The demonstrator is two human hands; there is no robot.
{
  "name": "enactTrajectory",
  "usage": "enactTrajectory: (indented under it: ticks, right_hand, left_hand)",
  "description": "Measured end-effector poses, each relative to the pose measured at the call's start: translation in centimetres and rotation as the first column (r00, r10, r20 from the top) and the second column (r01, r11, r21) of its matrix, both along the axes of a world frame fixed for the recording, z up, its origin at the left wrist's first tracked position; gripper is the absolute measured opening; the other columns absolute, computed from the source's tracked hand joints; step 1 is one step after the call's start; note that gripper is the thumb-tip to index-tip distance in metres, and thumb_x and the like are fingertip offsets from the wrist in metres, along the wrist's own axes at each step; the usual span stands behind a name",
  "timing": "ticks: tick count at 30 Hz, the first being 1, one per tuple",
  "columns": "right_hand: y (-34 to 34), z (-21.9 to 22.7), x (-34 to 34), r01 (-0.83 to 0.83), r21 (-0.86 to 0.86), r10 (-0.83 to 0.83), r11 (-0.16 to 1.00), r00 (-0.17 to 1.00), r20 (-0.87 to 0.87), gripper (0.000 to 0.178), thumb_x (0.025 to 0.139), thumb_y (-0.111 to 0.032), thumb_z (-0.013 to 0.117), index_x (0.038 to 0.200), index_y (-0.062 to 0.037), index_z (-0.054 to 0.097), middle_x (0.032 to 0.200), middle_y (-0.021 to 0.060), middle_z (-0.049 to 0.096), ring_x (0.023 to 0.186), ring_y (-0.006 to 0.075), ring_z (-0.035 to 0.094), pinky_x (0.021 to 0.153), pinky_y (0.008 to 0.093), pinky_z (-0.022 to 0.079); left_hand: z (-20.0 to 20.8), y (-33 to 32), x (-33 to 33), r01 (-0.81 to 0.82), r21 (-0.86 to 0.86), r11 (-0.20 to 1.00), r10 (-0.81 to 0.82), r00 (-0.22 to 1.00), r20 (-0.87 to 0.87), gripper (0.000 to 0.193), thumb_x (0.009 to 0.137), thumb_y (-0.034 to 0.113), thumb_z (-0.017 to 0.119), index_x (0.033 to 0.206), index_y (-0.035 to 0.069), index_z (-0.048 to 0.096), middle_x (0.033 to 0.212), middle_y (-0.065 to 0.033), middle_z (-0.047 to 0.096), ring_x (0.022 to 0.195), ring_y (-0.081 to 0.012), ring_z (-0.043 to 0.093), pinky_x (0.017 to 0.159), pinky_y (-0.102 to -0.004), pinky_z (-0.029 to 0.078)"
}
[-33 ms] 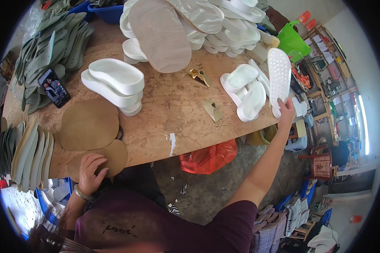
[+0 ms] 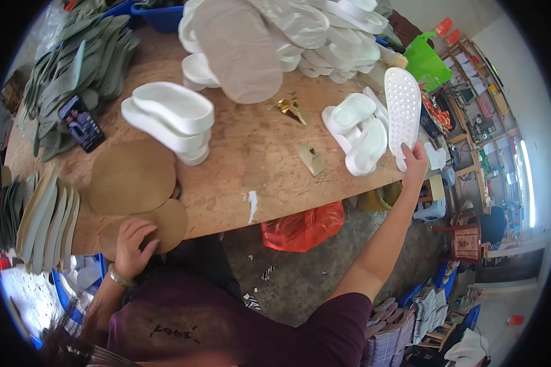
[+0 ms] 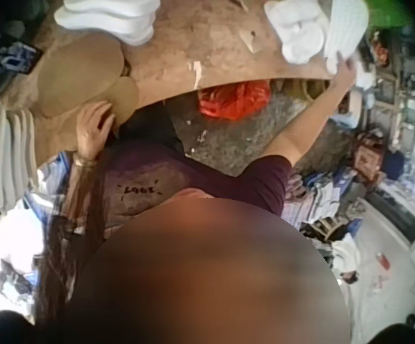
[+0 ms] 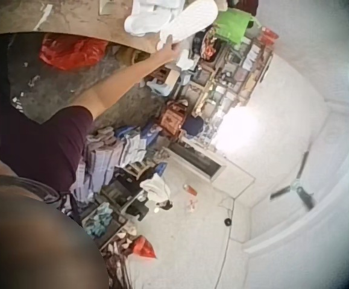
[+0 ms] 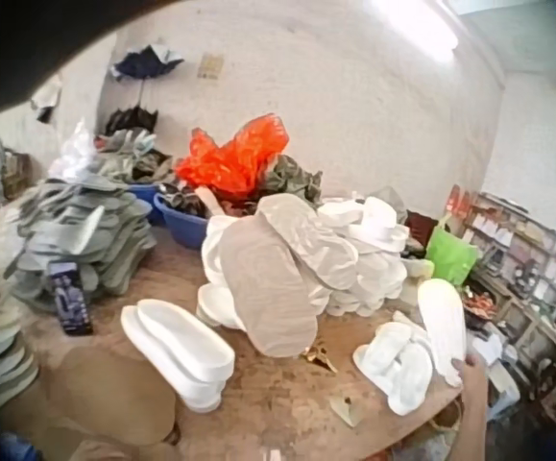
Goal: Peeling protective layers and attaching shoe insoles to outsoles.
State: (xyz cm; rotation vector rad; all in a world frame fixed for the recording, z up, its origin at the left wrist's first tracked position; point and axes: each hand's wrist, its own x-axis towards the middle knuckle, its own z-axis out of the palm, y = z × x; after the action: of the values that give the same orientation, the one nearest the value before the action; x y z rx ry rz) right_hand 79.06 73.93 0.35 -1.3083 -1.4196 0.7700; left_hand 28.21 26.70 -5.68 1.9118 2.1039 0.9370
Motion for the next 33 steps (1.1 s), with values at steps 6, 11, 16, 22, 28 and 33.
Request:
enactTrajectory:
  ticks: [6, 11, 16, 22, 28, 33]
  right_hand:
    - [-13.1, -2.0, -11.6, -0.314, 0.175, 0.351, 0.933, 0.693, -0.630, 0.052, 0.089, 0.002, 0.056, 0.139, 0.0063, 0.042, 0.135, 0.0171, 0.054, 0.124, 0.0296, 0.055, 0.104, 0.0451, 0.046]
    - [-29.2, -8.2, -23.8, -0.613, 0.245, 0.366, 0.751, 0.079, -0.927, 0.054, 0.090, -0.002, 0.056, 0.142, -0.0004, 0.042, 0.146, 0.0162, 0.047, 0.134, 0.0333, 0.046, 0.115, 0.0536, 0.033]
    - [-42.2, -8.9, -33.0, -0.706, -0.066, 0.502, 0.705, 0.562, -0.657, 0.061, 0.074, 0.001, 0.074, 0.130, 0.0021, 0.051, 0.121, 0.0102, 0.060, 0.110, 0.0238, 0.059, 0.096, 0.0372, 0.047]
    - [-43.1, -8.8, -33.0, -0.868, -0.171, 0.589, 0.466, 0.448, -0.673, 0.082, 0.067, -0.021, 0.092, 0.135, -0.0027, 0.049, 0.126, 0.0080, 0.059, 0.118, 0.0238, 0.055, 0.103, 0.0373, 0.042]
    - [-39.8, -7.5, -32.5, -0.832, 0.036, 0.296, 0.554, 0.157, -0.942, 0.078, 0.087, -0.044, 0.070, 0.145, -0.0040, 0.038, 0.138, 0.0133, 0.052, 0.128, 0.0309, 0.051, 0.109, 0.0486, 0.039]
    - [-34.7, -8.1, -28.8, -0.660, -0.121, 0.401, 0.741, 0.580, -0.709, 0.067, 0.096, -0.046, 0.052, 0.144, -0.0009, 0.039, 0.139, 0.0164, 0.052, 0.126, 0.0341, 0.053, 0.108, 0.0488, 0.041]
  left_hand:
    - [1.2, 0.8, -0.4, 0.088, 0.049, 0.995, -0.083, 0.993, -0.088, 0.044, 0.077, 0.018, 0.076, 0.116, 0.004, 0.063, 0.121, -0.0139, 0.062, 0.114, -0.0334, 0.057, 0.098, -0.0440, 0.045]
    - [2.9, -1.4, 2.1, 0.191, 0.091, 0.977, -0.212, 0.880, 0.425, 0.078, 0.083, 0.034, 0.077, 0.144, 0.002, 0.040, 0.137, -0.0208, 0.051, 0.123, -0.0347, 0.054, 0.104, -0.0426, 0.044]
    - [1.5, -4.3, 2.9, -0.006, 0.208, 0.978, -0.197, 0.302, 0.933, 0.054, 0.095, 0.015, 0.065, 0.140, 0.002, 0.038, 0.129, -0.0115, 0.055, 0.120, -0.0192, 0.055, 0.102, -0.0351, 0.046]
    - [1.1, -9.2, -1.4, 0.087, 0.142, 0.986, -0.159, 0.250, 0.955, 0.045, 0.096, 0.018, 0.065, 0.133, 0.002, 0.045, 0.116, -0.0060, 0.059, 0.106, -0.0133, 0.058, 0.093, -0.0300, 0.049]
    - [-0.5, -10.4, -2.9, 0.133, 0.165, 0.977, -0.186, 0.163, 0.969, 0.041, 0.097, 0.022, 0.063, 0.130, 0.001, 0.049, 0.107, -0.0059, 0.063, 0.098, -0.0136, 0.061, 0.089, -0.0296, 0.050]
    - [0.6, -8.8, -6.3, 0.231, 0.060, 0.971, -0.178, 0.534, 0.826, 0.040, 0.104, 0.034, 0.046, 0.130, 0.004, 0.054, 0.111, -0.0168, 0.066, 0.101, -0.0263, 0.066, 0.089, -0.0344, 0.050]
